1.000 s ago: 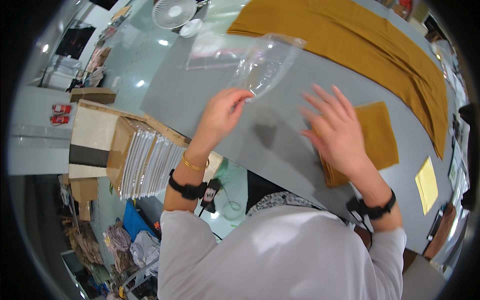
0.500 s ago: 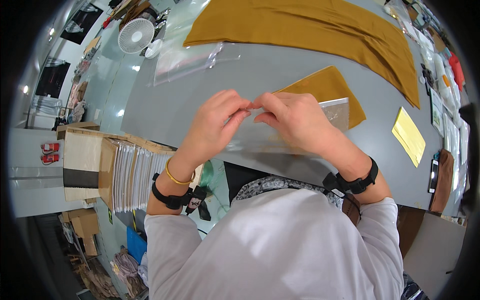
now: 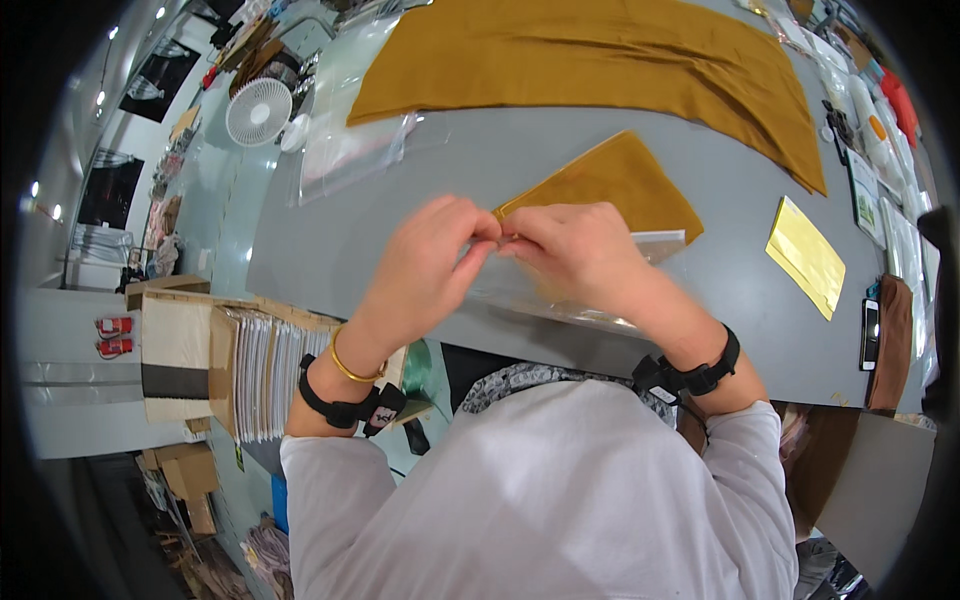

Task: The person folds mustard-colored garments on a table, places each folded piece into a clear plastic bag, seals the bag, and affixes a yellow label. The process is repeated for multiple garments.

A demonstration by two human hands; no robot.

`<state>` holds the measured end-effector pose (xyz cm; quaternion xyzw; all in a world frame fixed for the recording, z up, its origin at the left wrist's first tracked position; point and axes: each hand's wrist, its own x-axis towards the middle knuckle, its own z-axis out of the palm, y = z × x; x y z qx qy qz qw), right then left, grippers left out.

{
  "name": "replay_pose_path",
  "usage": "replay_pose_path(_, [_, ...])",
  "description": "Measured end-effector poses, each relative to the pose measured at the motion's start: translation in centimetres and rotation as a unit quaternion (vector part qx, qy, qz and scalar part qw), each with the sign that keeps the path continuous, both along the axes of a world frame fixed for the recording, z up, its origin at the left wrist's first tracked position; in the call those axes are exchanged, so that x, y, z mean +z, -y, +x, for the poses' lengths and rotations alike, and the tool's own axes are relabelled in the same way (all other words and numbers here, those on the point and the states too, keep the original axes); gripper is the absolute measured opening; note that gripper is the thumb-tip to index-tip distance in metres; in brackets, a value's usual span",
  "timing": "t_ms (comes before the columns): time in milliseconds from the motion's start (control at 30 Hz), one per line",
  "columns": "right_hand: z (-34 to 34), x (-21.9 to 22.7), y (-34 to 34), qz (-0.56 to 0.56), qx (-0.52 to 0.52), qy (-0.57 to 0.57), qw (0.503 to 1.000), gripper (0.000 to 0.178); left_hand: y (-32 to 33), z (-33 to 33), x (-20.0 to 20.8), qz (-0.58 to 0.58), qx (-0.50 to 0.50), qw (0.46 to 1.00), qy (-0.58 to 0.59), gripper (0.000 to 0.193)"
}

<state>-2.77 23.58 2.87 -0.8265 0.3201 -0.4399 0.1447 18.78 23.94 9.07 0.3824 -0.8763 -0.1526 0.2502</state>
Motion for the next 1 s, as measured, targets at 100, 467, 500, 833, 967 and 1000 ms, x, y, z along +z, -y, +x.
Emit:
replay_pose_path(100, [-0.1, -0.2, 0.3, 0.007, -0.025, -0.010, 1.000, 0.011, 0.6, -0.3, 0.1, -0.059, -0.029, 0.997, 0.033, 0.013])
replay_pose_path(467, [-10.2, -0.4, -1.7, 0.017, -0.065, -0.092, 0.993, 0.012, 0.4, 5.8, 4.5, 0.003, -0.090, 0.972, 0.216, 0.028])
replay_pose_path(500, [-11.1, -0.5, -2.4, 0.038, -0.068, -0.084, 0.993, 0.012, 0.1, 6.5, 4.5, 0.007, -0.108, 0.968, 0.228, 0.030])
replay_pose_path(833, [-9.7, -1.7, -6.1, 0.039, -0.095, -0.067, 0.992, 0.012, 1.0, 8.2, 1.0, -0.196, -0.032, 0.925, 0.324, 0.036])
replay_pose_path(967, [-8.0, -2.2, -6.3, -0.026, -0.133, -0.051, 0.989, 0.013, -0.2, 8.9, -3.3, -0.063, 0.285, 0.877, 0.381, 0.048])
replay_pose_path(1000, [-7.1, -2.5, -6.3, -0.042, -0.116, -0.051, 0.991, 0.014, -0.6, 8.6, -5.0, 0.060, 0.314, 0.924, 0.212, 0.053])
